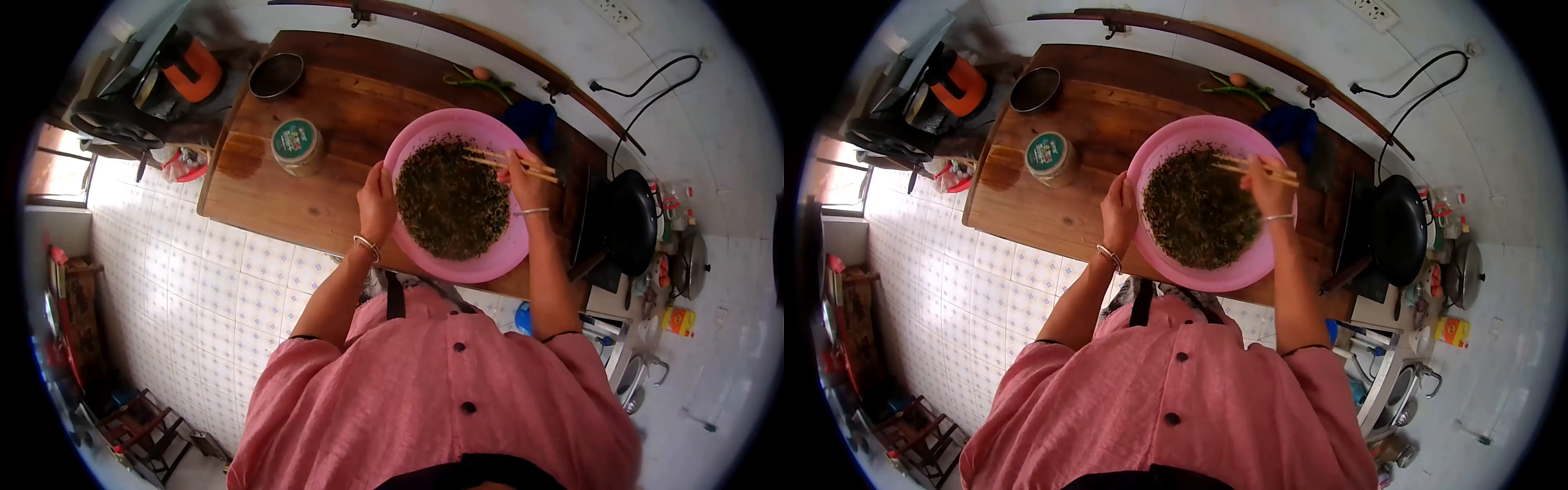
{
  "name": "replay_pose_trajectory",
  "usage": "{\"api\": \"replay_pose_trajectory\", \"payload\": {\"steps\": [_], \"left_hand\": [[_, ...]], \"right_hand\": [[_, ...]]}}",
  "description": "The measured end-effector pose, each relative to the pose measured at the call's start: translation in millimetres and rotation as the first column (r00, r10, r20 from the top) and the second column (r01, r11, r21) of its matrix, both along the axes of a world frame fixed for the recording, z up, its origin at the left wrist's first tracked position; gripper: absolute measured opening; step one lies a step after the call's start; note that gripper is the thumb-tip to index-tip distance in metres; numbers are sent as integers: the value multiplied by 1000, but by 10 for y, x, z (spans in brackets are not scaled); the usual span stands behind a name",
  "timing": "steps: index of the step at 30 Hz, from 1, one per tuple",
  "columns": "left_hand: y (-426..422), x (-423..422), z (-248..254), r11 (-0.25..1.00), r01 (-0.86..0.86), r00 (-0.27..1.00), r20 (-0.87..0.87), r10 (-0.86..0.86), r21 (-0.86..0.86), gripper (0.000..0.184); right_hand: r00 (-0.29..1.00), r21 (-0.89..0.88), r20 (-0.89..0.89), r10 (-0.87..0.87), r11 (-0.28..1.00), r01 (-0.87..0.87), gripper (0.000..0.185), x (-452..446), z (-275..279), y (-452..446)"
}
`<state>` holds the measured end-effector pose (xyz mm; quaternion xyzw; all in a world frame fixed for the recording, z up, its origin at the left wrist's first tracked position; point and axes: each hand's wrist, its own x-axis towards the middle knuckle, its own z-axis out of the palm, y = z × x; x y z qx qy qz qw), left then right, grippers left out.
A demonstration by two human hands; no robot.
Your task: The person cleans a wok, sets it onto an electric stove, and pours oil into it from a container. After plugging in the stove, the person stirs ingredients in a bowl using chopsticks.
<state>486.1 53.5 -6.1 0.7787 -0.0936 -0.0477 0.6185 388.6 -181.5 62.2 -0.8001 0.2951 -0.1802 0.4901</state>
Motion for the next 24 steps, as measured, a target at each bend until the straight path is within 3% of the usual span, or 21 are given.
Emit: {"api": "replay_pose_trajectory", "payload": {"steps": [2, 3, 6, 12, 14, 15, 18, 20, 22, 24], "left_hand": [[-2, 0, 31, 1000, 15, 999, -28, -15, -10, 33], [-8, -2, 47, 1000, 12, 1000, -28, -13, -12, 33], [11, -22, 53, 1000, -4, 999, -39, 5, 8, 32], [-18, -4, 22, 1000, -3, 1000, -22, 3, 19, 31], [-12, -17, 44, 999, -15, 999, -49, 16, 31, 31], [-9, -34, 29, 999, -14, 999, -47, 16, 31, 31], [-30, 44, 15, 998, -53, 998, 37, 53, 16, 30], [10, -11, 54, 1000, -1, 1000, -9, 1, -3, 31], [5, -16, 91, 1000, -9, 999, -45, 9, -6, 31], [-9, -26, 83, 1000, -10, 997, -76, 9, -9, 31]], "right_hand": [[986, 81, 110, -126, 990, 118, 27, 180, -106, 65], [983, 8, 135, -127, 992, 128, 27, 229, -281, 64], [995, -34, 9, -103, 994, 104, 29, 187, -524, 139], [987, -75, 142, -69, 994, 80, 29, 202, -116, 94], [991, -33, 112, -70, 997, 74, 30, 310, -363, 96], [998, -34, -56, -36, 999, 34, 30, 319, -471, 117], [998, -139, -35, -54, 989, 49, 31, 257, -467, 89], [999, -97, -46, -22, 995, 17, 29, 138, -265, 45], [990, -119, 18, -137, 983, 139, 28, 113, -154, -13], [984, -121, 5, -179, 976, 179, 27, 90, -448, -72]]}}
